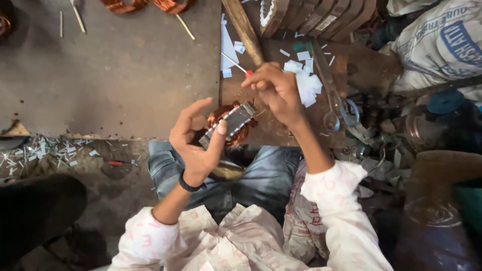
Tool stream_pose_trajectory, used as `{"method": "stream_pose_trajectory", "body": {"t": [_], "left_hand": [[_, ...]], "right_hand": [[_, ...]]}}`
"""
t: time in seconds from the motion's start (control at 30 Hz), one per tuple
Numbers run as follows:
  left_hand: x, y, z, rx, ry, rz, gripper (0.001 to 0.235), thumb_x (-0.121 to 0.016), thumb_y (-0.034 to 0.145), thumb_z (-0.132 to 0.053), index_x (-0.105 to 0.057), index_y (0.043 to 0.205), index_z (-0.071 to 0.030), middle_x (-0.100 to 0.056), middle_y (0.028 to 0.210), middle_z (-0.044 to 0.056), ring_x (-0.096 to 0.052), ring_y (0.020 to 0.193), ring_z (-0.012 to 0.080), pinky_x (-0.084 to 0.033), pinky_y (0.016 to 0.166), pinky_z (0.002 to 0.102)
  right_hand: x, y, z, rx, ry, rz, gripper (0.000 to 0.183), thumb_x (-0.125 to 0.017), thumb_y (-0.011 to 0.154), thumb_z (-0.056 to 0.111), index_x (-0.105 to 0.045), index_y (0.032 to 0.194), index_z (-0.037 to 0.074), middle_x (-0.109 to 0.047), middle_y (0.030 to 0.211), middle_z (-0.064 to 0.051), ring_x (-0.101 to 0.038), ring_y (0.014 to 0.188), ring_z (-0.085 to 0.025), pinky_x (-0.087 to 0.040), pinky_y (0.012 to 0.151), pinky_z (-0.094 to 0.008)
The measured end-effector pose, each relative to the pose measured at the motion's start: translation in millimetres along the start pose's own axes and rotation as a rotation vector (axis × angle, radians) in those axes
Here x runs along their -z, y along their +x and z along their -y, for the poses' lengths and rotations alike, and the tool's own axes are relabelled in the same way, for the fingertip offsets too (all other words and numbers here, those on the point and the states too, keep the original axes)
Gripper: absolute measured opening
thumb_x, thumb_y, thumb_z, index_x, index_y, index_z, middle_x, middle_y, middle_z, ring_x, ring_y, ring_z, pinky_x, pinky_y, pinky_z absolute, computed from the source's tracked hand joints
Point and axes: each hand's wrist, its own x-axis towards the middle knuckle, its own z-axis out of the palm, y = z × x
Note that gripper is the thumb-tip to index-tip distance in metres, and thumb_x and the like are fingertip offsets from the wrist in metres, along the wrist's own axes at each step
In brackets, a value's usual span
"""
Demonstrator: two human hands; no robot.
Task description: The worker is winding and inserting copper wire coils into an electric motor stator and securing them with insulation strips.
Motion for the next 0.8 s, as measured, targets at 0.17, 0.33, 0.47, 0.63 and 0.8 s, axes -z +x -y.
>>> {"method": "stream_pose_trajectory", "body": {"t": [0.17,0.33,0.47,0.63,0.8], "left_hand": [[-16,4,-1,-0.039,-0.042,-0.004,0.048,-0.077,0.091,-0.011,-0.060,0.134,0.002,-0.059,0.077,-0.003,-0.051,0.067,0.0017,-0.038,0.062,0.017],[-25,5,1,-0.013,-0.078,0.031,0.049,-0.076,0.091,-0.011,-0.058,0.134,0.003,-0.057,0.071,-0.004,-0.048,0.063,0.0020,-0.034,0.061,0.019],[-28,4,3,-0.018,-0.067,-0.003,0.052,-0.076,0.090,-0.012,-0.056,0.136,0.002,-0.056,0.070,-0.004,-0.047,0.063,0.0025,-0.032,0.061,0.020],[-35,4,6,-0.012,-0.093,-0.008,0.055,-0.076,0.090,-0.012,-0.054,0.139,0.002,-0.056,0.070,-0.004,-0.046,0.064,0.0034,-0.033,0.064,0.020],[-44,3,7,-0.011,-0.106,0.001,0.055,-0.075,0.096,-0.012,-0.050,0.143,0.001,-0.067,0.082,0.001,-0.059,0.072,0.0059,-0.044,0.072,0.018]], "right_hand": [[1,-18,33,-0.143,-0.307,-0.088,0.017,-0.066,0.099,0.011,-0.075,0.111,0.002,-0.070,0.098,-0.010,-0.067,0.095,-0.026,-0.052,0.087,-0.035],[0,-22,32,-0.234,-0.358,0.016,0.031,-0.072,0.088,-0.005,-0.074,0.118,0.003,-0.067,0.107,-0.014,-0.069,0.093,-0.028,-0.055,0.081,-0.036],[4,-17,40,-0.261,-0.399,0.048,0.040,-0.068,0.084,-0.012,-0.073,0.120,0.003,-0.070,0.110,-0.014,-0.072,0.095,-0.029,-0.055,0.080,-0.036],[8,-23,48,-0.191,-0.345,0.088,0.058,-0.061,0.069,-0.017,-0.072,0.124,0.001,-0.067,0.108,-0.018,-0.070,0.099,-0.035,-0.056,0.087,-0.039],[4,-17,30,-0.199,-0.464,-0.104,0.041,-0.079,0.076,-0.003,-0.071,0.116,0.001,-0.069,0.105,-0.016,-0.070,0.091,-0.032,-0.057,0.078,-0.037]]}}
